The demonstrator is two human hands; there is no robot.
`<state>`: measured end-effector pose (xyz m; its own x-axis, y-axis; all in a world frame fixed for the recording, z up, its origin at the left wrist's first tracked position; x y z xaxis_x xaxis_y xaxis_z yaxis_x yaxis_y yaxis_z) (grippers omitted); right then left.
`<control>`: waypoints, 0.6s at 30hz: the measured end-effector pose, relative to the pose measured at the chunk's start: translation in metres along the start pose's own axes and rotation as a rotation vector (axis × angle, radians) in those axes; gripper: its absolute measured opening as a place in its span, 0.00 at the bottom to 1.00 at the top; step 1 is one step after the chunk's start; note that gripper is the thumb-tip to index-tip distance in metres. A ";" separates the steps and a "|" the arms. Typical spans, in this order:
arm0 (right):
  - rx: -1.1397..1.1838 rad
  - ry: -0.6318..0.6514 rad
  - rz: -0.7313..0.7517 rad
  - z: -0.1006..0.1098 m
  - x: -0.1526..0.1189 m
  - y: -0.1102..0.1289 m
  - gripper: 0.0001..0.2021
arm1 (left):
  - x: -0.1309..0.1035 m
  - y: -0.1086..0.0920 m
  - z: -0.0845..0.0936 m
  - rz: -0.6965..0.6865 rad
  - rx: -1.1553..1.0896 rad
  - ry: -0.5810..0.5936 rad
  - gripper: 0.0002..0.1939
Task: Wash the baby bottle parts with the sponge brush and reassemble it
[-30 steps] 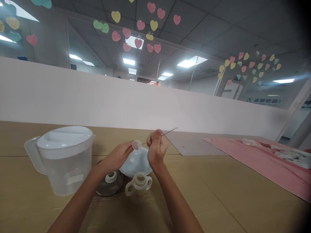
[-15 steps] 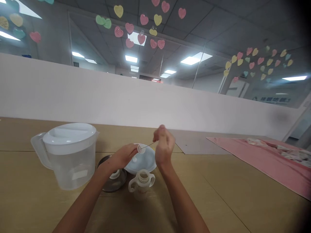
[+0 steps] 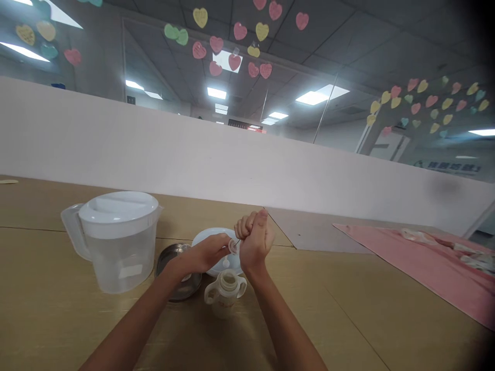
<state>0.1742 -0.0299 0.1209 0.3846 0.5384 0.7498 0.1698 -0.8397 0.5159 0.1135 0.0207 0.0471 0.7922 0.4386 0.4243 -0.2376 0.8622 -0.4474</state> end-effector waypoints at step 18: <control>-0.643 0.224 0.197 0.002 0.000 -0.023 0.19 | 0.003 0.030 0.012 0.154 -0.392 -0.136 0.15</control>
<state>0.1719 -0.0108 0.1080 0.1454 0.4404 0.8859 -0.4801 -0.7516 0.4524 0.1021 0.0506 0.0441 0.6772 0.6060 0.4173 -0.0951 0.6344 -0.7671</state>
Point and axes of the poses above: each hand's wrist, its own x-axis towards the middle knuckle, its own z-axis out of the back of the hand, y = z × x, the point moved 8 cm from there along x, towards the middle knuckle, and after that the axes turned 8 degrees about x, right-handed, at the moved point
